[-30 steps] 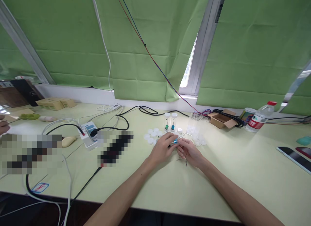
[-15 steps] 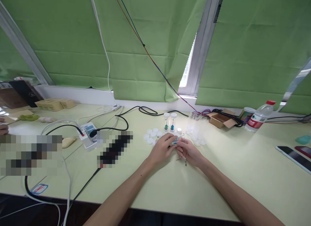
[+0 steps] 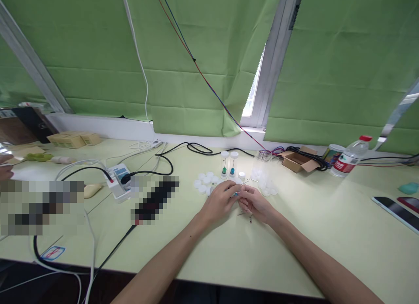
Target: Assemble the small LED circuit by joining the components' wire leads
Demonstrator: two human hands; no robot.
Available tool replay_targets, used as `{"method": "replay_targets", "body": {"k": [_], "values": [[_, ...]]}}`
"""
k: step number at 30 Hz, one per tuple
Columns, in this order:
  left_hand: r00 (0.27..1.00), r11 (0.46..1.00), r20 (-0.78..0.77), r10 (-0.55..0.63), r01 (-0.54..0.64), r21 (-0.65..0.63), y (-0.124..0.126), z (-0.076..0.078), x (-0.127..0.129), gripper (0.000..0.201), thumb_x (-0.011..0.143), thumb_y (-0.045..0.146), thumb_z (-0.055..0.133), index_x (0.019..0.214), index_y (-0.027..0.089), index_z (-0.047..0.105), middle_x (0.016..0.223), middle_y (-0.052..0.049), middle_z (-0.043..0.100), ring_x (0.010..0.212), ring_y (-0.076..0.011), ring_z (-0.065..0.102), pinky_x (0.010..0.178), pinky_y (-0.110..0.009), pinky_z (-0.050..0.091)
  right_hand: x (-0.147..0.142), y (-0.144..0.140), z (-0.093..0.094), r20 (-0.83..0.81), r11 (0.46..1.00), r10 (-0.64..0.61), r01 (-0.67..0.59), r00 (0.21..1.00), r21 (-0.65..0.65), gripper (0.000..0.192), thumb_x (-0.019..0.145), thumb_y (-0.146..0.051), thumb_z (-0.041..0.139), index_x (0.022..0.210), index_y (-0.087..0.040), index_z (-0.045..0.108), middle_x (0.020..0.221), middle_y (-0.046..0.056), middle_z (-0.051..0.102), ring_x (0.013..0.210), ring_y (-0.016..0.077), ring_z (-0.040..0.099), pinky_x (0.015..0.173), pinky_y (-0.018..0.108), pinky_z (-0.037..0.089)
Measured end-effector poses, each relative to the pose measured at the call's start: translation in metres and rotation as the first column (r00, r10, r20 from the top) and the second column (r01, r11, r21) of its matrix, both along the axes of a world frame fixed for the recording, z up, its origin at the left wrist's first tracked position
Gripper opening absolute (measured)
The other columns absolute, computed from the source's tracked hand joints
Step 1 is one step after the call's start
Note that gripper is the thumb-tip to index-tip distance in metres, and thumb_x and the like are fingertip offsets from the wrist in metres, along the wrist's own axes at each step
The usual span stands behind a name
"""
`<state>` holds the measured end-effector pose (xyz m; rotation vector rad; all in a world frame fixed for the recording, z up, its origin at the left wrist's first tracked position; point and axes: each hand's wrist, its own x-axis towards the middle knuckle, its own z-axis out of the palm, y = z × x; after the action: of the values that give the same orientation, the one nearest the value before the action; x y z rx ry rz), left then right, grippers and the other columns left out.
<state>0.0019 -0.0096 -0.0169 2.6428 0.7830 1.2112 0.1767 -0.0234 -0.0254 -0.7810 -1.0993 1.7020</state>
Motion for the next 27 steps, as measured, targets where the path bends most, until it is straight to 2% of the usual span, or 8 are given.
{"method": "replay_targets", "body": {"k": [6, 11, 16, 19, 23, 27], "values": [[0.998, 0.999, 0.058, 0.029, -0.027, -0.033, -0.0003, 0.0012, 0.0018, 0.026, 0.096, 0.023, 0.048, 0.119, 0.024, 0.058, 0.107, -0.008, 0.062, 0.097, -0.0194, 0.061, 0.082, -0.034, 0.052, 0.0003, 0.0003, 0.0005, 0.007, 0.996, -0.067, 0.066, 0.998, 0.052, 0.037, 0.077, -0.043, 0.076, 0.07, -0.02, 0.049, 0.049, -0.009, 0.043, 0.035, 0.0051, 0.039, 0.033, 0.017, 0.031], [0.989, 0.997, 0.134, 0.064, -0.058, -0.052, -0.0008, 0.0017, 0.0033, 0.027, 0.095, 0.026, 0.051, 0.121, 0.023, 0.056, 0.113, -0.008, 0.06, 0.104, -0.02, 0.06, 0.087, -0.034, 0.051, -0.001, 0.0005, 0.0022, 0.094, 0.962, -0.227, 0.208, 0.969, 0.177, 0.043, 0.077, -0.053, 0.073, 0.066, -0.02, 0.048, 0.049, -0.007, 0.044, 0.037, 0.0071, 0.042, 0.033, 0.019, 0.029], [0.945, 0.988, 0.289, 0.155, -0.144, -0.061, -0.0006, 0.0044, 0.0047, 0.027, 0.093, 0.028, 0.056, 0.119, 0.023, 0.054, 0.102, -0.007, 0.061, 0.088, -0.017, 0.061, 0.08, -0.032, 0.051, -0.0008, 0.0011, 0.0011, 0.195, 0.867, -0.458, 0.388, 0.867, 0.312, 0.043, 0.081, -0.055, 0.067, 0.065, -0.022, 0.046, 0.047, -0.006, 0.045, 0.035, 0.0089, 0.041, 0.033, 0.023, 0.03], [0.899, 0.973, 0.372, 0.231, -0.209, -0.1, -0.0004, 0.0062, 0.0054, 0.026, 0.091, 0.029, 0.058, 0.116, 0.022, 0.051, 0.098, -0.006, 0.062, 0.086, -0.0167, 0.06, 0.079, -0.032, 0.051, 0.0013, 0.0017, -0.0004, 0.267, 0.807, -0.561, 0.446, 0.784, 0.386, 0.038, 0.082, -0.053, 0.066, 0.068, -0.022, 0.05, 0.048, -0.005, 0.047, 0.037, 0.0108, 0.042, 0.037, 0.024, 0.031], [0.842, 0.948, 0.439, 0.313, -0.247, -0.201, -0.0006, 0.0072, 0.0061, 0.025, 0.091, 0.03, 0.057, 0.113, 0.022, 0.049, 0.097, -0.005, 0.061, 0.086, -0.0164, 0.06, 0.08, -0.033, 0.051, 0.0027, 0.0009, -0.0018, 0.326, 0.761, -0.622, 0.452, 0.712, 0.466, 0.026, 0.08, -0.045, 0.069, 0.078, -0.022, 0.058, 0.067, 0.0, 0.059, 0.043, 0.0123, 0.049, 0.043, 0.027, 0.036], [0.804, 0.923, 0.464, 0.371, -0.263, -0.282, -0.0001, 0.0081, 0.0061, 0.023, 0.091, 0.032, 0.056, 0.11, 0.021, 0.049, 0.098, -0.006, 0.061, 0.087, -0.017, 0.06, 0.08, -0.034, 0.05, 0.0013, -0.0013, -0.0023, 0.409, 0.737, -0.65, 0.4, 0.641, 0.545, 0.014, 0.081, -0.035, 0.066, 0.086, -0.023, 0.063, 0.08, 0.002, 0.062, 0.045, 0.0113, 0.045, 0.048, 0.029, 0.038]]}}
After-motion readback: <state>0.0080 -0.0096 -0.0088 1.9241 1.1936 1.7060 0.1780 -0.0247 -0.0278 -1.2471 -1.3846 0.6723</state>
